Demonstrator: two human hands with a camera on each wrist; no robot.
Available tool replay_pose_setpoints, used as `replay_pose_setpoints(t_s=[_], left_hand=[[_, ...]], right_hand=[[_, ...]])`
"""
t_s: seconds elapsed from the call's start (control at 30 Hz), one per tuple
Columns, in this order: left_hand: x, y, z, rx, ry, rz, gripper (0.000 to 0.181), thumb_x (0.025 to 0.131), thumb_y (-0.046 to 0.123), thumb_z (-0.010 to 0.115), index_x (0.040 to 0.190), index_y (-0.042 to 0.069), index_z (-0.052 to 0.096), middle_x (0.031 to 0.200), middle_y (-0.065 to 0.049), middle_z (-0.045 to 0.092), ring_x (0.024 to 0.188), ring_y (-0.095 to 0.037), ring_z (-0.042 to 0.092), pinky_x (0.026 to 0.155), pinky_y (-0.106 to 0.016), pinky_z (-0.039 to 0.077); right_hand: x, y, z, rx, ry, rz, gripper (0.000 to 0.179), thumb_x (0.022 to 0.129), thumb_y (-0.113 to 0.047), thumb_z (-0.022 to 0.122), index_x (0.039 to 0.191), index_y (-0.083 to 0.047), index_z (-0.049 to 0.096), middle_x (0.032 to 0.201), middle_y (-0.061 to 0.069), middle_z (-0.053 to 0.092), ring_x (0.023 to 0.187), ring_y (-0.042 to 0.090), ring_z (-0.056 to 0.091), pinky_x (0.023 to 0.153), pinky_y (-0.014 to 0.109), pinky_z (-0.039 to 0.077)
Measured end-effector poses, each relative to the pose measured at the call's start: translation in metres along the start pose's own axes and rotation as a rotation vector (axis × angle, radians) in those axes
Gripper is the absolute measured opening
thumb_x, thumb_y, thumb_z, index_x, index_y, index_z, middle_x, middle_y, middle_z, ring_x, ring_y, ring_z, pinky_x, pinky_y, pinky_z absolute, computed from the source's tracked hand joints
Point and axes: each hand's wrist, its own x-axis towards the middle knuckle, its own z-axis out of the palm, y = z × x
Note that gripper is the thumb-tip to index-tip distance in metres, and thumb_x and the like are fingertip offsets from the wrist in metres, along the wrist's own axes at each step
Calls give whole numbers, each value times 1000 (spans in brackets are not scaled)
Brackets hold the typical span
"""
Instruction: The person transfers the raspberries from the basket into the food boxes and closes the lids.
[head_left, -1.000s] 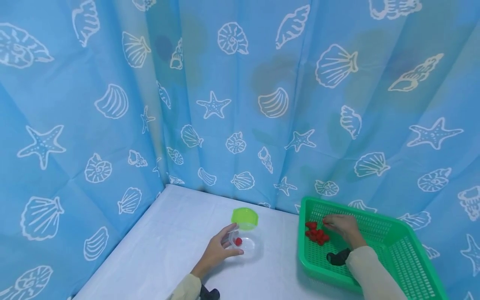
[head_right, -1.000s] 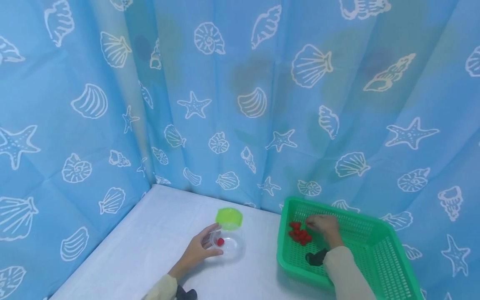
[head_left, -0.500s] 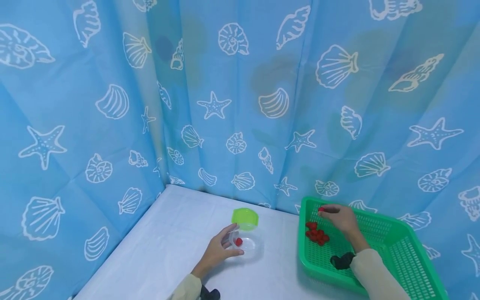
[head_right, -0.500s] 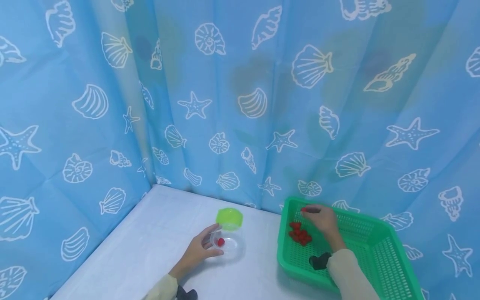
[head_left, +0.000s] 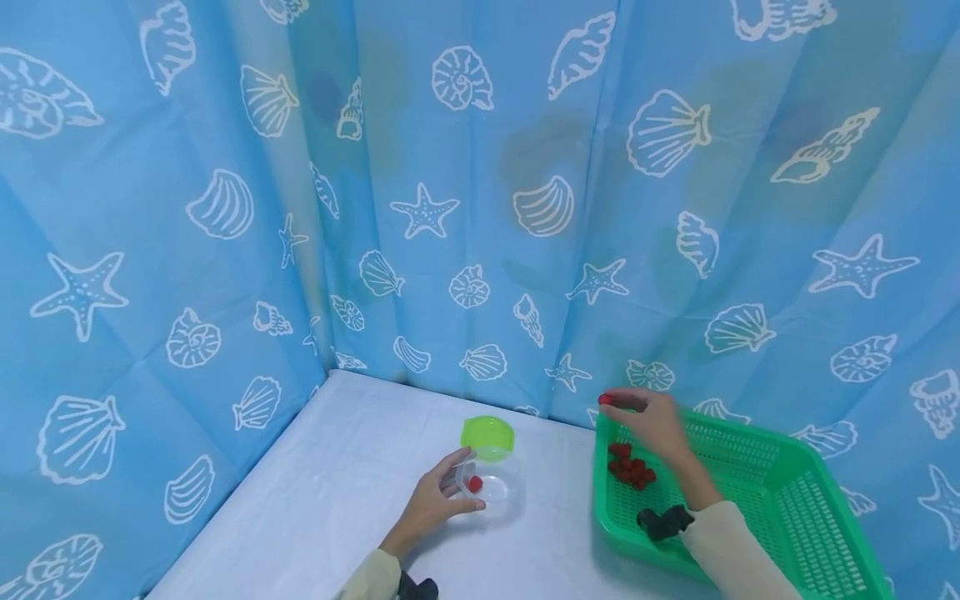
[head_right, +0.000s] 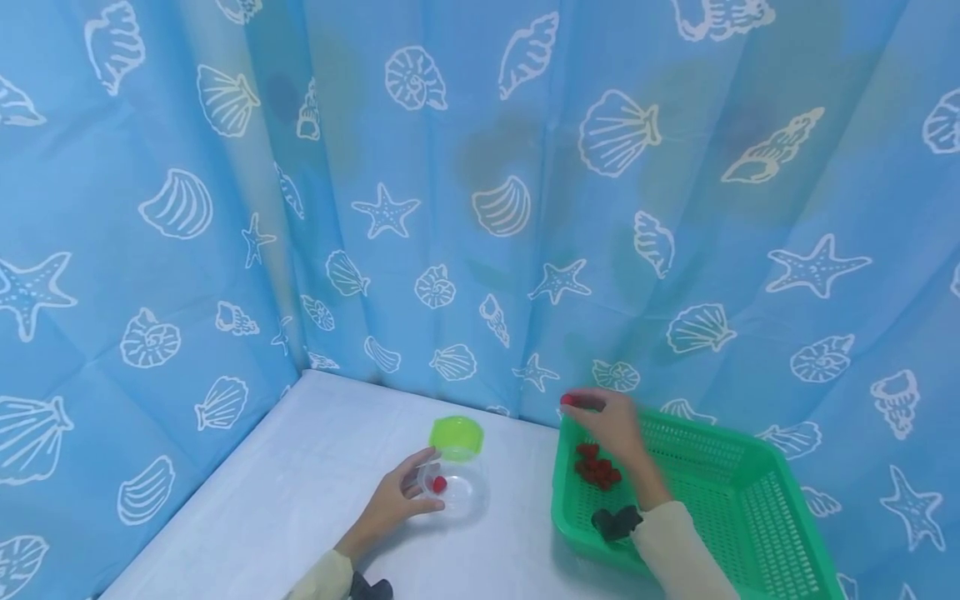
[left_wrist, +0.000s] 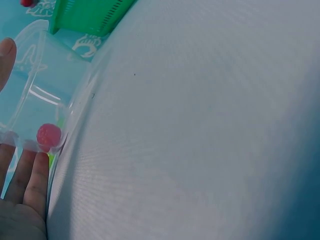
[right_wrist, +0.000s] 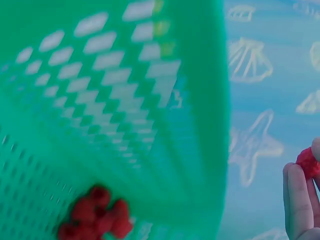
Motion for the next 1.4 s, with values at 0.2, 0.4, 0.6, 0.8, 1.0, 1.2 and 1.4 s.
replay_pose_setpoints(t_s=[0.2,0.4,0.6,0.8,1.0,1.2,1.4], left_hand=[[0,0,0,4,1,-1,87,74,29,86,147,19,42,147,2,46,137,-26,41,105,-39,42],[2,-5,1,12,4,-5,86,73,31,86,147,21,43,148,2,45,137,-27,40,105,-41,42],[2,-5,2,28,19,-46,85,72,37,87,145,26,45,148,2,45,137,-28,40,105,-44,42],[1,-5,3,41,25,-41,86,73,39,86,146,25,44,147,2,46,138,-27,40,104,-45,42],[2,-2,2,36,24,5,85,75,34,85,147,23,43,147,4,46,137,-26,41,104,-43,43],[1,-2,2,21,19,18,84,76,30,85,148,21,42,147,4,46,137,-26,41,104,-42,43],[0,0,3,14,18,10,83,76,29,85,147,19,44,147,3,46,137,-27,40,103,-43,44]], right_hand=[[-4,-33,29,121,-9,-41,38,86,-33,76,116,-10,70,108,4,71,103,21,65,80,30,58],[-9,-53,62,244,-16,-108,30,82,-22,80,108,-9,73,101,5,73,95,20,69,79,30,58],[-22,-70,96,233,-37,-66,28,81,-15,80,108,-9,73,101,4,72,94,21,69,79,31,58],[-37,-66,135,193,-44,-26,27,80,-15,81,107,-12,74,102,-1,71,96,17,69,78,28,58],[-48,-59,160,136,-80,-92,27,81,-14,80,107,-7,74,101,1,70,94,18,70,76,25,57],[-53,-50,175,62,-139,-137,27,82,-9,79,107,-5,73,101,0,70,95,16,69,78,25,57],[-51,-52,178,-68,-195,-170,23,81,-9,80,103,-9,73,97,-2,68,92,14,68,79,30,58]])
